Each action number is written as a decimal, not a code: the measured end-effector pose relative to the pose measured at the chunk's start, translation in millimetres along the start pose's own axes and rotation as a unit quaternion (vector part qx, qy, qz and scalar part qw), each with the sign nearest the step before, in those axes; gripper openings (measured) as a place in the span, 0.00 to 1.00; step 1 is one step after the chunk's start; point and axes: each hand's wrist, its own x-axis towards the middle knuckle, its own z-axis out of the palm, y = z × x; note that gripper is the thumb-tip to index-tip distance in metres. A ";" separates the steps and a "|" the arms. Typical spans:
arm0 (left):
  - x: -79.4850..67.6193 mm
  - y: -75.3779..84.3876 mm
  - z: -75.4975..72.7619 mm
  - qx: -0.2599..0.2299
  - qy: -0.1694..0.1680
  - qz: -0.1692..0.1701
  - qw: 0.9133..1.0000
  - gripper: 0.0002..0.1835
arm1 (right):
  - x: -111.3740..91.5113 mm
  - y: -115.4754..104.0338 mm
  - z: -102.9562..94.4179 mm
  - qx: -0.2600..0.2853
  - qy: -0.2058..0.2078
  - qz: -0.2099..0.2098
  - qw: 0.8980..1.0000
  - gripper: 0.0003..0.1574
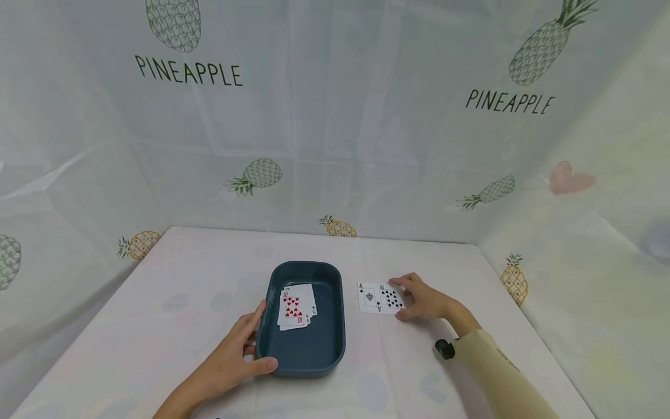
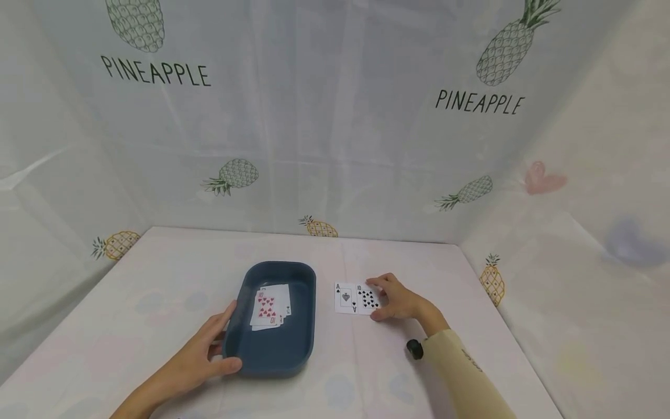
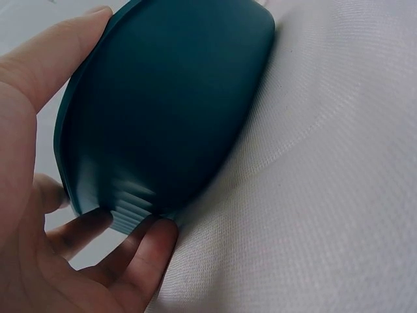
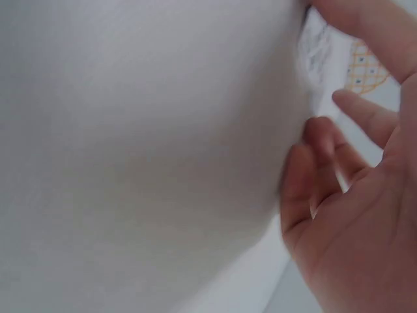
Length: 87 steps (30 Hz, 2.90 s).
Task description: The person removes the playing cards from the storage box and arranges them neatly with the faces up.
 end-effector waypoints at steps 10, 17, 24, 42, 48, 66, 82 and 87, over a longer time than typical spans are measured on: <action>0.1 1.5 0.4 0.003 0.000 -0.001 1.000 0.60 | 2.1 -31.2 -7.0 -0.030 0.038 -0.021 0.999 0.49; -0.1 0.2 0.0 0.005 0.001 -0.001 1.000 0.60 | 6.0 -69.0 -6.3 -0.017 0.072 -0.074 0.995 0.45; 0.2 -1.1 0.1 0.004 0.001 0.005 1.000 0.60 | 15.0 -107.0 7.5 0.021 0.095 -0.114 0.989 0.42; 0.6 -2.0 1.3 0.007 0.000 0.012 1.000 0.59 | 55.4 -172.2 55.2 0.051 0.050 -0.193 0.979 0.39; -0.8 -3.0 2.2 -0.004 -0.008 0.027 1.000 0.58 | 65.0 -179.5 69.7 0.013 0.036 -0.201 0.979 0.39; -0.4 -4.3 -1.2 0.002 -0.009 0.023 1.000 0.58 | 78.9 -192.2 101.6 -0.181 0.073 -0.118 0.974 0.46; -0.5 -7.2 -0.5 -0.017 -0.017 0.026 0.999 0.58 | 87.0 -198.6 108.0 -0.124 0.027 -0.086 0.988 0.51; 0.0 -6.7 -1.2 -0.008 -0.011 0.026 1.000 0.58 | 90.0 -195.9 111.4 -0.125 0.023 -0.085 0.988 0.54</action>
